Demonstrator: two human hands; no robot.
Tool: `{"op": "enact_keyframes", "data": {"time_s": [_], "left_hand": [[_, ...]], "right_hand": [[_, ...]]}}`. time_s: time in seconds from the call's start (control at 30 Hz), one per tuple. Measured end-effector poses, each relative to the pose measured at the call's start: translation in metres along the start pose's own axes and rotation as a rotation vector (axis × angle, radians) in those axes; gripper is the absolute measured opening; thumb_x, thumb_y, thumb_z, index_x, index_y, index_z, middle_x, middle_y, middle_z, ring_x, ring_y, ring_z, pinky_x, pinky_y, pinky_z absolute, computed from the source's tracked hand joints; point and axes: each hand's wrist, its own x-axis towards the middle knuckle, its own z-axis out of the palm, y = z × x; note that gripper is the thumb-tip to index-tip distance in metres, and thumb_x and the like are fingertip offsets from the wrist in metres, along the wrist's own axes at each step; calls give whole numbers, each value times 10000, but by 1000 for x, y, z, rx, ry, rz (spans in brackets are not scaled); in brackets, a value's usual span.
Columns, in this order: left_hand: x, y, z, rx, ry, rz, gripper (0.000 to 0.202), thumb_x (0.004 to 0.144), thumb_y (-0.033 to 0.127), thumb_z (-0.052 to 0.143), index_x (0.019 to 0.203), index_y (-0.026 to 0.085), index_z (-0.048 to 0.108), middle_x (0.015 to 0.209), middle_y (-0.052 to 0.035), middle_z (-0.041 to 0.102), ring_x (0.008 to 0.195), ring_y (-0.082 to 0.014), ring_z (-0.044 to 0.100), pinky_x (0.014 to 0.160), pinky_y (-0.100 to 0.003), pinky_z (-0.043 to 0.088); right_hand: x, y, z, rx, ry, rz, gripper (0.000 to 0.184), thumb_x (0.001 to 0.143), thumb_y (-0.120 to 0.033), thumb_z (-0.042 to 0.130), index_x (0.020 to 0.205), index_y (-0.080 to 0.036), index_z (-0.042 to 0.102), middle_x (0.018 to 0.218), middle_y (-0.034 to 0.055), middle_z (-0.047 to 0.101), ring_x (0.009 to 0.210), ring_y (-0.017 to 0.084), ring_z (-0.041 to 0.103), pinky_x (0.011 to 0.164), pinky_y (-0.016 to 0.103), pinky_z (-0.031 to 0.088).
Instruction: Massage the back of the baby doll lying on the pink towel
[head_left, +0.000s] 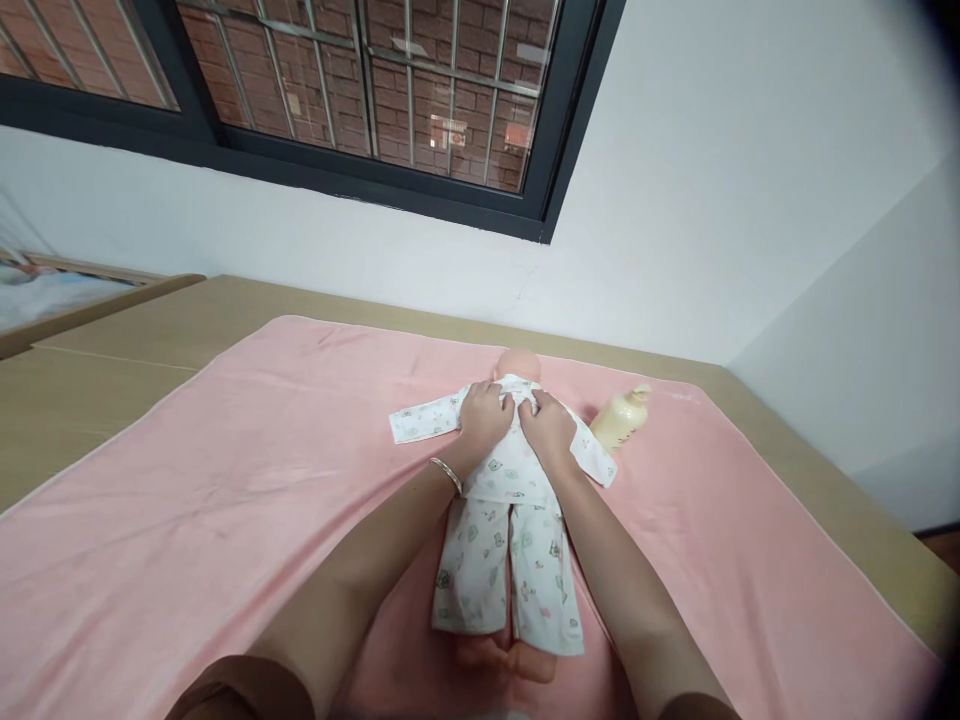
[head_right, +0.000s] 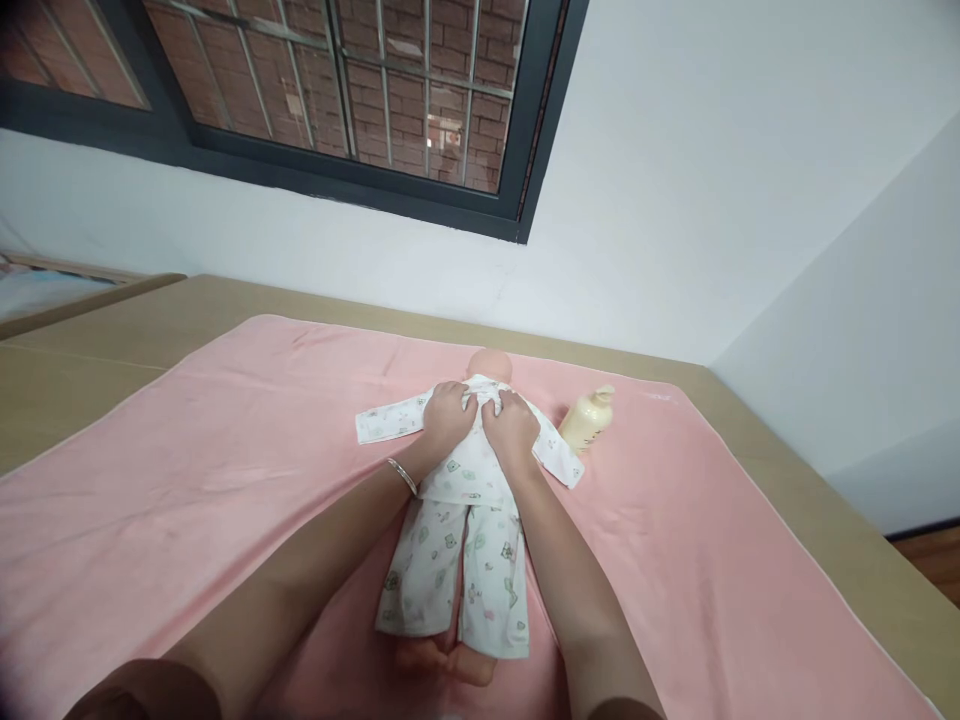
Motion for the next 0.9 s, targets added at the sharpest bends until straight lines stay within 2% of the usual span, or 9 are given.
{"op": "enact_keyframes", "data": {"time_s": [0.13,0.2,0.33,0.4,0.5,0.6,0.67,0.77,0.9], "left_hand": [[7,-3,-2,-44,-94,62,260,923,228,480,1101,170,662,1162,-98,695,1121,-247,599,1026,-390,429],[7,-3,-2,-73,-92,80,253,922,216,480,1090,180,666,1153,-85,702,1099,-235,608,1017,-376,437],[-1,2,-3,-50,6,-22,197,908,259,519,949,193,700,1034,-86,723,1067,-252,609,937,-367,480],[-4,4,-2,-20,29,-66,194,902,290,536,907,196,705,996,-94,722,1063,-269,604,905,-375,491],[-1,3,-1,-18,11,-62,228,903,295,535,1015,181,698,1073,-102,712,1096,-272,598,955,-386,477],[6,-3,0,-35,-74,33,281,915,262,509,1132,168,661,1201,-98,686,1157,-261,585,1042,-403,427],[9,-5,0,-49,-118,104,281,923,241,492,1145,180,652,1222,-80,684,1165,-248,587,1054,-402,413],[8,-6,-1,-67,-102,151,250,925,223,486,1094,194,667,1140,-62,715,1082,-231,620,995,-376,445],[1,-1,-2,-18,14,93,189,909,250,521,909,185,699,963,-82,733,975,-244,632,890,-365,477]], "right_hand": [[9,5,3,-19,-43,-126,445,933,-275,420,1328,-161,590,1381,110,589,1310,263,479,1087,342,325],[9,5,3,-15,-40,-152,433,936,-266,412,1315,-169,599,1361,101,604,1280,252,504,1075,332,333],[-2,-2,-2,-24,-5,-9,360,956,-361,411,1139,-220,687,1119,68,714,1052,230,630,897,294,421],[-4,-5,-3,-28,-2,51,361,951,-392,426,1144,-233,686,1094,65,721,1013,231,645,865,295,430],[2,-1,0,-9,-13,-19,393,939,-333,446,1259,-210,638,1255,87,670,1157,244,594,978,316,402],[12,8,7,16,-60,-130,449,934,-262,430,1345,-166,582,1408,107,572,1325,259,478,1126,375,295],[15,12,11,44,-64,-149,456,930,-249,431,1354,-168,579,1426,102,559,1348,256,462,1156,395,260],[10,10,12,84,-6,-163,406,924,-242,445,1271,-192,647,1354,73,624,1291,221,525,1122,337,312],[0,0,2,59,34,-61,332,932,-314,469,1147,-236,709,1227,54,699,1141,220,625,944,292,424]]}}
